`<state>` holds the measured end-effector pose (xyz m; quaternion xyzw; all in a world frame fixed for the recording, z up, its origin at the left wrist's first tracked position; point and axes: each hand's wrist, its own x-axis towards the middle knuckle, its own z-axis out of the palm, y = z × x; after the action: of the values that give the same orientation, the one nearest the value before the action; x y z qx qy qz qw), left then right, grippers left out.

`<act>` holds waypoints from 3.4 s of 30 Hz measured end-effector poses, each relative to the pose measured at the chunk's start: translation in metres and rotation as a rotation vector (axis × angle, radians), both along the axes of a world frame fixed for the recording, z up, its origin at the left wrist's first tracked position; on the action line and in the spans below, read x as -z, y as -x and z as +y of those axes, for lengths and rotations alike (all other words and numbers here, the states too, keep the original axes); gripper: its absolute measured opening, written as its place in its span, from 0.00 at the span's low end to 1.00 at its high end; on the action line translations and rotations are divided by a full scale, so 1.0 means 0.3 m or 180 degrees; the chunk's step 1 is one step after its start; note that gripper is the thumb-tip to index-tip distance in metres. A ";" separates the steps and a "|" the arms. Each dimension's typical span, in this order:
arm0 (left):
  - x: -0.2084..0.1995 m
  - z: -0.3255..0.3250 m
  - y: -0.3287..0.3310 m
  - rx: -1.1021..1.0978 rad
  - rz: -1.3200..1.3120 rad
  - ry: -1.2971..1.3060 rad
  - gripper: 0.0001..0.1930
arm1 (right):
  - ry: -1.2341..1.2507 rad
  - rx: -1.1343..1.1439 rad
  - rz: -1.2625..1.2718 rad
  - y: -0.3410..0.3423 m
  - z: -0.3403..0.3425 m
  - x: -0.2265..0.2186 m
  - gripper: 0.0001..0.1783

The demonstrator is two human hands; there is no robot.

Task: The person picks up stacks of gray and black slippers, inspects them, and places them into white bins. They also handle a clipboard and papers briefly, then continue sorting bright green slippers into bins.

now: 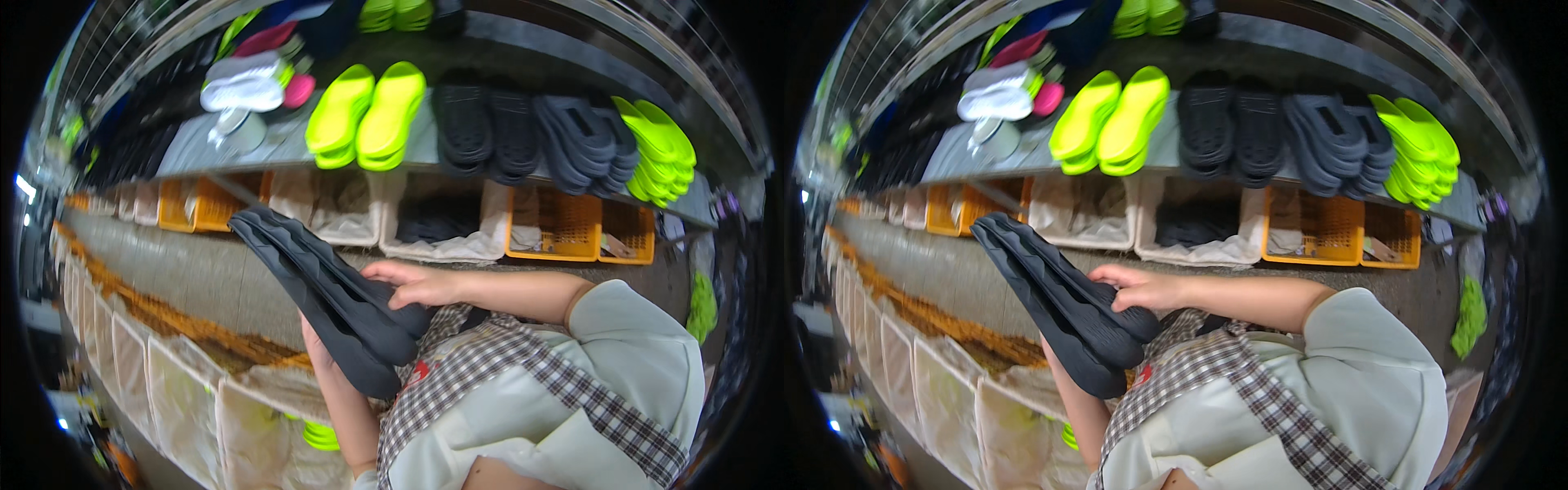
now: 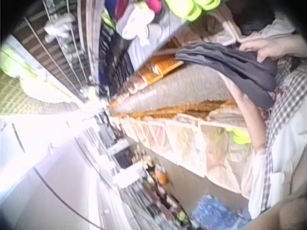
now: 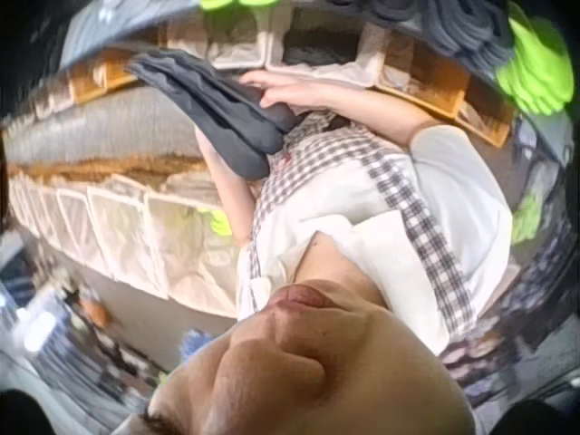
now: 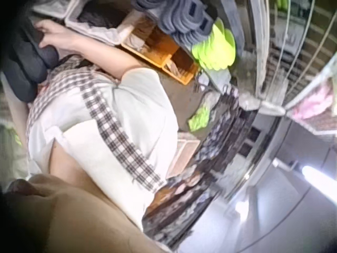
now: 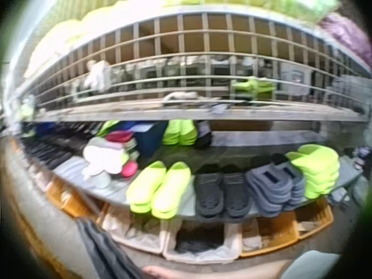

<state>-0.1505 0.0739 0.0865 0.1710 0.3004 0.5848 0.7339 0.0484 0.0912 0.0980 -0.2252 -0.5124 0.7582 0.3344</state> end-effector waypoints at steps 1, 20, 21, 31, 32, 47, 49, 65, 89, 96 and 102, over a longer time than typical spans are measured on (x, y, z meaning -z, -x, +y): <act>-0.007 0.012 -0.015 -0.0191 -0.0139 0.0036 0.30 | -0.0152 0.0079 -0.0378 -0.004 0.010 -0.017 0.42; -0.153 0.122 -0.321 0.1214 0.1502 -0.1025 0.19 | 0.1193 0.3389 -0.0063 -0.734 0.136 -0.468 0.28; -0.129 0.115 -0.303 0.1191 0.1443 -0.0883 0.18 | 0.1262 0.3492 -0.0153 -0.785 0.184 -0.458 0.30; 0.063 0.029 -0.156 0.0793 0.1554 0.0205 0.12 | 0.2130 0.3069 -0.0933 -0.990 0.420 -0.301 0.27; 0.077 0.024 -0.150 0.0784 0.1520 0.0199 0.12 | 0.2138 0.3164 -0.0966 -0.991 0.428 -0.295 0.27; 0.157 0.104 -0.167 0.0773 0.1594 0.0498 0.11 | 0.0771 0.2999 -0.3352 -1.015 0.516 -0.461 0.26; 0.158 0.122 -0.184 0.0723 0.1608 0.0523 0.10 | 0.0401 0.3288 -0.3852 -1.041 0.578 -0.469 0.26; 0.191 0.110 -0.316 -0.0558 0.1477 0.1686 0.08 | 0.0784 0.3412 -0.2370 -1.604 1.672 0.193 0.34; 0.185 0.117 -0.228 -0.0044 0.2095 0.1356 0.11 | 0.2176 0.2672 0.1090 -1.424 1.014 -0.359 0.39; 0.024 0.164 -0.143 0.0365 0.2053 -0.0594 0.21 | 0.1801 0.1582 0.0421 -0.826 0.454 -0.642 0.26; -0.211 0.163 -0.117 -0.0212 0.0645 -0.0659 0.34 | 0.0799 0.0962 -0.0619 -0.330 0.199 -0.563 0.45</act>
<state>-0.1153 0.1229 0.1499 0.2938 0.3165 0.6164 0.6584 0.1473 0.1507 0.2669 -0.4114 -0.4042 0.7320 0.3625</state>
